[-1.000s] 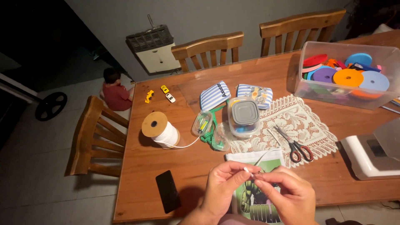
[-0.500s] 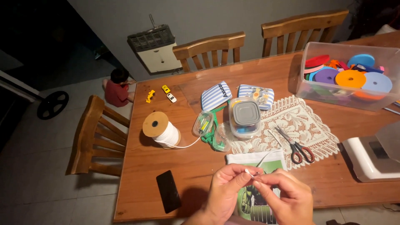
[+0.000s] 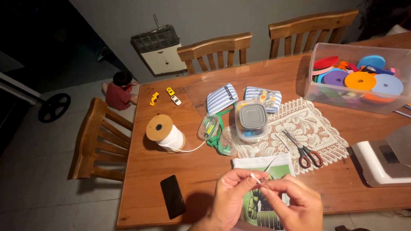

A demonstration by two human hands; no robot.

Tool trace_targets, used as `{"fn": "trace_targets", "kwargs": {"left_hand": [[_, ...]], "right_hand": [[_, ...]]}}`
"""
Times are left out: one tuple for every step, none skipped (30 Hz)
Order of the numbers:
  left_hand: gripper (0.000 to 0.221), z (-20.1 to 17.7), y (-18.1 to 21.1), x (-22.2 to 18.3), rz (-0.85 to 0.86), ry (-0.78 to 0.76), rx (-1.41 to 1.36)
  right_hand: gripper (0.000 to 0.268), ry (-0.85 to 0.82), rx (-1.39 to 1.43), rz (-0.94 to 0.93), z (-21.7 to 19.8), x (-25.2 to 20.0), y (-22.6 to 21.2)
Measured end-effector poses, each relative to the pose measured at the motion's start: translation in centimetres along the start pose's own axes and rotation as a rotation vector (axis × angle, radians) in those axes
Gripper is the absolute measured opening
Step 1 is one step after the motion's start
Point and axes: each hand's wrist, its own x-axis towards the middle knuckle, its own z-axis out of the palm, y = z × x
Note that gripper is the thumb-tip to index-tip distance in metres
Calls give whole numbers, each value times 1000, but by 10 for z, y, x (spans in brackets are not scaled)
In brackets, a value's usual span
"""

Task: Preparing a drawstring fabric bag by cutting cord from a spool and threading it through the bag's hem.

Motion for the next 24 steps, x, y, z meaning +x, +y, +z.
{"fn": "trace_targets", "kwargs": {"left_hand": [[14,-2,-2,0,0,0,0],[11,-3,-4,0,18,-28,10],[8,-4,-5,0,35,-56,20],[8,-5,-6,0,35,-56,20],[10,-5,-7,-1,49,-71,31],[11,-6,-7,-1,64,-87,42],[11,-5,-7,-2,64,-86,42],[10,-5,-6,-2,62,-78,46],[10,-4,-6,-2,60,-70,49],[10,-4,-5,-2,62,-69,49],[10,-4,-4,-2,61,-69,50],[10,-3,-3,-3,61,-68,52],[10,-3,-3,-3,60,-68,52],[9,-3,-2,-4,73,-75,51],[7,-3,-2,-4,87,-82,49],[7,-2,-1,-4,87,-82,49],[8,-1,0,-5,81,-76,52],[8,-1,1,-5,75,-70,54],[8,0,1,-5,76,-69,54],[9,0,0,-6,80,-57,52],[10,1,0,-6,83,-47,50],[10,1,0,-6,83,-48,50],[10,1,0,-6,82,-46,42],[11,1,0,-6,81,-44,34]], "right_hand": [[3,0,0,0,0,-1,0],[4,8,8,12,1,-1,0],[4,16,16,24,1,-2,0],[4,16,16,25,1,-2,-1],[4,23,22,28,2,-2,-1],[4,30,27,31,2,-2,-2],[4,28,28,31,2,-2,-2],[3,26,27,21,3,-1,-2],[4,23,26,10,4,-1,-1],[4,22,27,9,3,-1,-2],[3,18,31,13,3,0,-3],[3,14,36,17,3,0,-4],[3,15,36,18,3,0,-1],[3,16,58,5,4,-1,2],[4,17,81,-10,5,-2,5],[4,17,81,-11,6,-3,8],[4,17,138,6,6,-5,11],[6,17,195,23,7,-6,13],[6,16,195,23,7,-6,14],[6,22,177,7,7,-7,15],[7,29,158,-10,7,-7,16],[7,30,158,-11,7,-7,16],[7,30,157,-19,7,-7,16],[6,30,156,-27,8,-7,16]]}}
